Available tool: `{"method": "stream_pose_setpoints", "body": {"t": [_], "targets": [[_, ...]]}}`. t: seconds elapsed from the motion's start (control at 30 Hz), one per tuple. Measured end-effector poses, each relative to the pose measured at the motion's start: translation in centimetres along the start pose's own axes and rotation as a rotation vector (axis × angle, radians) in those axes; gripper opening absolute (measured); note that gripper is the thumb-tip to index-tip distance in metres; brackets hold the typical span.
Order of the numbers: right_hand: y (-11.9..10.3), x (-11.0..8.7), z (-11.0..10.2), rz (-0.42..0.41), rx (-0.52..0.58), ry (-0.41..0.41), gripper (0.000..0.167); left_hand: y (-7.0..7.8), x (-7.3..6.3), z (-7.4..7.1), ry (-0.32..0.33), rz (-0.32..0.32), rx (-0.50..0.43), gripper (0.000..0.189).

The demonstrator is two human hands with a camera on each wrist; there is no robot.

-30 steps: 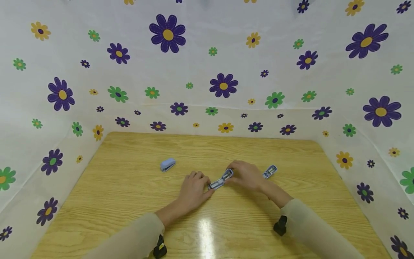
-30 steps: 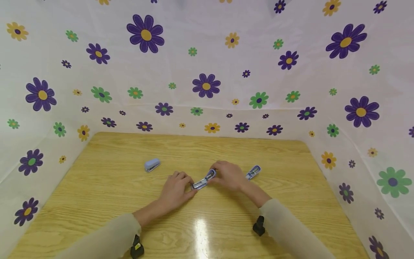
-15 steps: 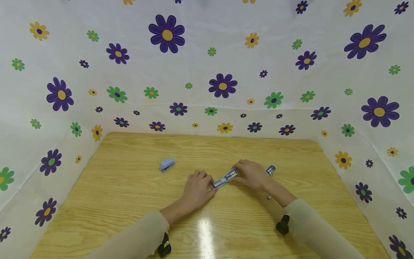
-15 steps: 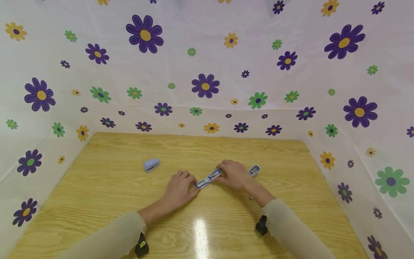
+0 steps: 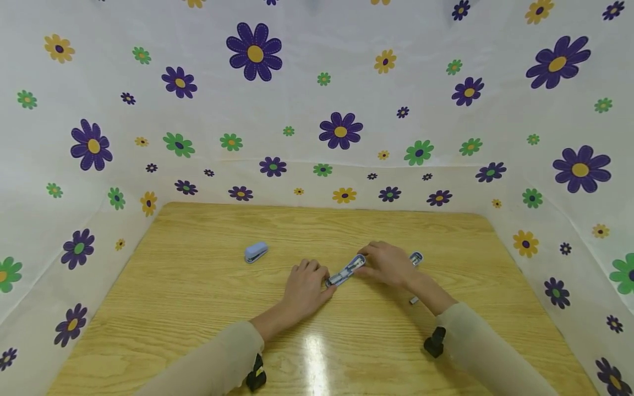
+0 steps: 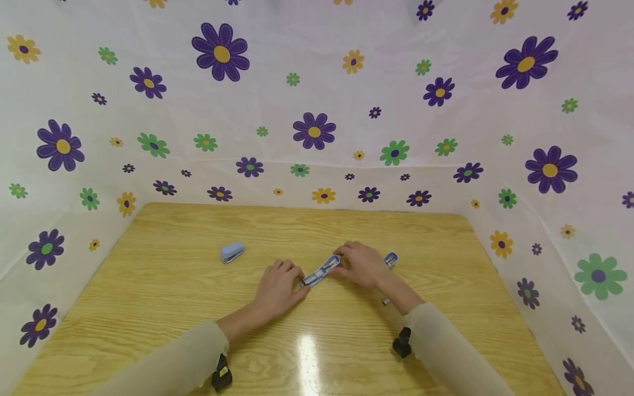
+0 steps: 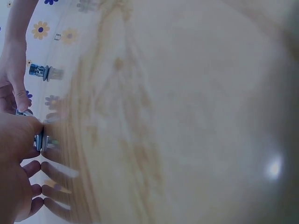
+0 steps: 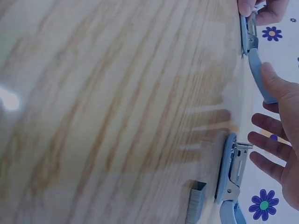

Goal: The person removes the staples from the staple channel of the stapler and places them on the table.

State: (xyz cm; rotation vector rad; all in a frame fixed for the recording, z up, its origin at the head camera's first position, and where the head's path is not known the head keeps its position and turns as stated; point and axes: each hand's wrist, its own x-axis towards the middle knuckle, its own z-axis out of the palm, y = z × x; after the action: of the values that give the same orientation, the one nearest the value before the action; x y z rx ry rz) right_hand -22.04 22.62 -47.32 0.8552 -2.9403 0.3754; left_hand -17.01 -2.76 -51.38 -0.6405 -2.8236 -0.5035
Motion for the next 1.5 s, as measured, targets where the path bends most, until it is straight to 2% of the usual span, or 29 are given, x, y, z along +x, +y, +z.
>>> {"method": "stream_pose_setpoints", "body": {"t": [0.17,0.33,0.47,0.67,0.8,0.97,1.23,1.5], "targets": [[-0.6,-0.7,-0.7,0.066,-0.004,0.099,0.045,0.1,0.0,0.0,0.0,-0.013,-0.005,0.029],[-1.6,-1.5,-1.0,0.208,0.062,0.183,0.04,0.3,0.0,0.1,0.012,-0.025,-0.023,0.028],[-2.8,-2.0,-1.0,0.324,0.191,0.188,0.033,0.3,0.0,0.3,0.017,-0.042,-0.02,0.028],[-4.4,-2.6,-0.6,0.419,0.433,0.158,0.023,0.4,-0.1,0.6,0.017,-0.058,-0.017,0.029],[-5.3,-2.7,0.0,0.46,0.588,0.122,0.018,0.5,-0.1,0.6,0.02,-0.066,-0.02,0.029],[-6.0,-2.5,1.2,0.467,0.682,0.09,0.015,0.6,-0.1,0.7,0.042,-0.061,-0.013,0.03],[-6.9,-1.3,2.4,0.455,0.714,0.064,0.015,0.6,-0.3,0.8,0.104,-0.043,0.027,0.032],[-7.6,-0.2,2.2,0.487,0.747,0.052,0.013,0.7,-0.2,1.0,0.094,-0.037,0.045,0.033]]}}
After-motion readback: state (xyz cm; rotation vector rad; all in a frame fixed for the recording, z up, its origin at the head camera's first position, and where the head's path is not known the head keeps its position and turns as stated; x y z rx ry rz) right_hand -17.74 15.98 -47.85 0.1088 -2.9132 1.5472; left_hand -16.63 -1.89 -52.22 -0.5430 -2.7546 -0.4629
